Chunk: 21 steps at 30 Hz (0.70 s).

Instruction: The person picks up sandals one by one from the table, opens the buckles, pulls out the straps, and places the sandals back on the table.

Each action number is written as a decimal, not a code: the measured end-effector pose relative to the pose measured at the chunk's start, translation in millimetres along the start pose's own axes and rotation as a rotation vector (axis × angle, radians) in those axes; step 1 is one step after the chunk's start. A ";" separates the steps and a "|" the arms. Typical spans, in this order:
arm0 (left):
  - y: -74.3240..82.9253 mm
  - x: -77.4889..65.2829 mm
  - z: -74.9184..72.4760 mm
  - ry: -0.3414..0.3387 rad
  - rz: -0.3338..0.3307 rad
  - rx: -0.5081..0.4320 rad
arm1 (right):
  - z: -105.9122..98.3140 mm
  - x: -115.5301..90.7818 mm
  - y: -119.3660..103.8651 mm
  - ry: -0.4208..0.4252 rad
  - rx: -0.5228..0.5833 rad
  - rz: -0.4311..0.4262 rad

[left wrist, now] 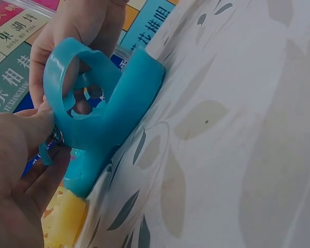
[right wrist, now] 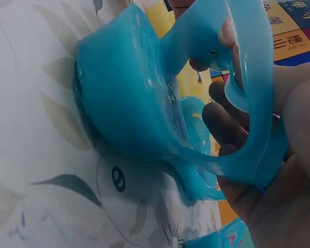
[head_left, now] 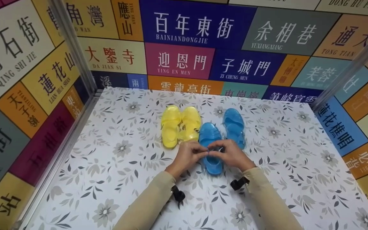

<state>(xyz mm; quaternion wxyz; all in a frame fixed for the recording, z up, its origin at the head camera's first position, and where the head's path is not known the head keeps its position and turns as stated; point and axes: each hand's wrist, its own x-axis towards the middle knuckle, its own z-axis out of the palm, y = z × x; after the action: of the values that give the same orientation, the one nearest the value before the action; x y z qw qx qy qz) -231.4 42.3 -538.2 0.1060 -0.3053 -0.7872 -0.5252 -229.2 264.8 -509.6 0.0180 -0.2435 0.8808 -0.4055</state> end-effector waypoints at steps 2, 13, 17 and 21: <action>0.6 0.6 0.7 -0.011 -0.021 -0.010 | -0.5 -0.1 -1.1 -0.011 0.015 0.010; -0.3 0.9 -0.9 -0.056 -0.064 -0.029 | -0.6 -0.1 -3.8 -0.037 0.045 0.021; -1.6 -0.4 -2.1 -0.046 -0.064 -0.017 | -0.5 -1.5 -1.3 -0.028 0.043 0.017; -2.3 0.5 -3.3 -0.028 -0.052 -0.030 | -1.7 -1.6 -0.9 -0.016 0.040 0.034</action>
<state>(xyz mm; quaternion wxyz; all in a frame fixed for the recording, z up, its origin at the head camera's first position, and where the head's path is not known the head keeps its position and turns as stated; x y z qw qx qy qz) -233.6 39.0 -538.3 0.0768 -0.2937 -0.7882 -0.5354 -227.8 266.2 -508.1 0.0367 -0.2315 0.8763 -0.4209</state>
